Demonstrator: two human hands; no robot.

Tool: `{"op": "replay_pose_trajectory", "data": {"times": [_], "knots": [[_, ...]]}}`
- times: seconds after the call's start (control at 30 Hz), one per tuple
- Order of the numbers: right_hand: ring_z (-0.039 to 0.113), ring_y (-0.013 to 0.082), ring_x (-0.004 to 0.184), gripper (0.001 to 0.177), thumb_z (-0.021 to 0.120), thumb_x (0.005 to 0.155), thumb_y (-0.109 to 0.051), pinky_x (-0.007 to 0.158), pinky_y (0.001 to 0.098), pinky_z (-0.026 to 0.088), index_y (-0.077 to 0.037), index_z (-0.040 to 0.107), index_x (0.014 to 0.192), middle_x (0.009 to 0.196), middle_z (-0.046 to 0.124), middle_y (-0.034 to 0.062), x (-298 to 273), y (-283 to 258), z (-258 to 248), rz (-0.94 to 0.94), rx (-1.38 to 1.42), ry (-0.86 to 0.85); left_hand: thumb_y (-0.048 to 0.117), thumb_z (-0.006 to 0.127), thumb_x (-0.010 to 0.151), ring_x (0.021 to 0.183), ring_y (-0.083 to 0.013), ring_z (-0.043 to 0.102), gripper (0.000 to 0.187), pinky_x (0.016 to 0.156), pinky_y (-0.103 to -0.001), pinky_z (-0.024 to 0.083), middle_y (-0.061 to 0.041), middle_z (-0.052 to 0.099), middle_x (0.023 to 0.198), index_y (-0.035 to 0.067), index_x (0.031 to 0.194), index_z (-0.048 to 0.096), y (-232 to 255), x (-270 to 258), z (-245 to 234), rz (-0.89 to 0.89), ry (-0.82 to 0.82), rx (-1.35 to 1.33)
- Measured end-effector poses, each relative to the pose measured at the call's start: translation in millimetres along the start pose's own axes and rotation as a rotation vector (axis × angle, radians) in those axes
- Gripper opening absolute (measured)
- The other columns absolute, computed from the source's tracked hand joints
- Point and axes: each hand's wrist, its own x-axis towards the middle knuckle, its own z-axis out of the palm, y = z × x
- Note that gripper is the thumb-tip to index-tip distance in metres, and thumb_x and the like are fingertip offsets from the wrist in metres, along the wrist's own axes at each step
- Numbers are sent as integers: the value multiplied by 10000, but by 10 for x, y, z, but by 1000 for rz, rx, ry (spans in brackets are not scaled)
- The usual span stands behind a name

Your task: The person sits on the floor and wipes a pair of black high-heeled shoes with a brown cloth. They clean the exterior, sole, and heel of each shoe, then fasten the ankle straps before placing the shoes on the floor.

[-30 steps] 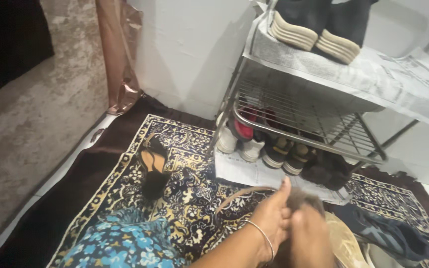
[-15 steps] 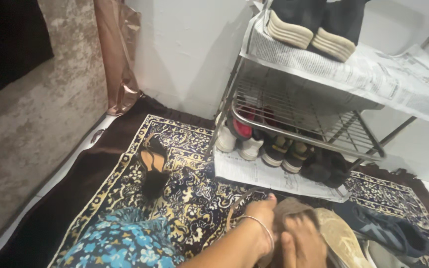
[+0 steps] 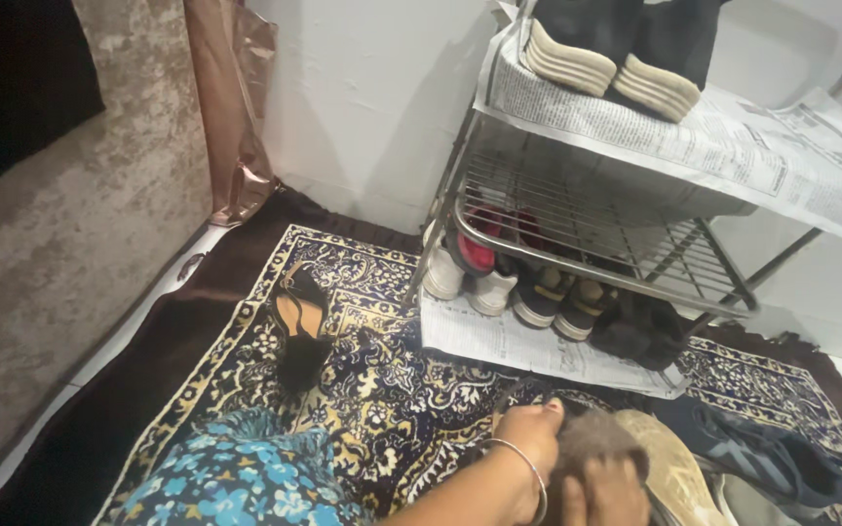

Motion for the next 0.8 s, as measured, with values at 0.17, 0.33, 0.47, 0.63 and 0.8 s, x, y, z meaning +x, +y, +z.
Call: {"op": "replay_pose_trajectory", "data": {"times": [0.17, 0.33, 0.47, 0.63, 0.8], "knots": [[657, 405, 957, 423, 613, 949, -335, 875, 488, 518, 29, 720, 1135, 1010, 734, 253, 726, 223, -395, 737, 342, -324, 276, 480, 1047, 880, -176, 669, 276, 818, -337, 555, -25, 699, 962, 103, 1052, 695, 147, -214, -55, 107, -451, -376], [673, 246, 911, 466, 596, 966, -353, 832, 394, 508, 46, 729, 1166, 1003, 768, 145, 1027, 331, -604, 1247, 907, -415, 375, 487, 1079, 821, -200, 583, 431, 750, -331, 487, -108, 655, 927, -10, 1053, 679, 324, -446, -115, 544, -379, 276], [685, 304, 1058, 465, 567, 959, -383, 908, 390, 512, -19, 711, 1212, 1103, 759, 186, 662, -209, -554, 605, 315, -257, 529, 425, 1036, 1042, -142, 584, 558, 944, -301, 461, 17, 668, 1154, 83, 1291, 643, 344, -472, -142, 271, -323, 13], [696, 332, 1060, 443, 573, 926, -429, 936, 389, 504, -65, 710, 1139, 1073, 736, 199, 362, -425, -476, 539, 54, -287, 695, 355, 983, 1010, -198, 615, 818, 949, -345, 479, -115, 710, 1079, -21, 1219, 675, 358, -556, -103, 60, -187, 43], [720, 388, 985, 439, 574, 944, -393, 883, 433, 521, 4, 735, 1043, 1025, 799, 277, 482, 226, -476, 1061, 763, -453, 737, 321, 969, 918, -187, 597, 857, 888, -329, 487, -124, 701, 981, -29, 1120, 674, 263, -441, -124, 206, -197, 133]]}}
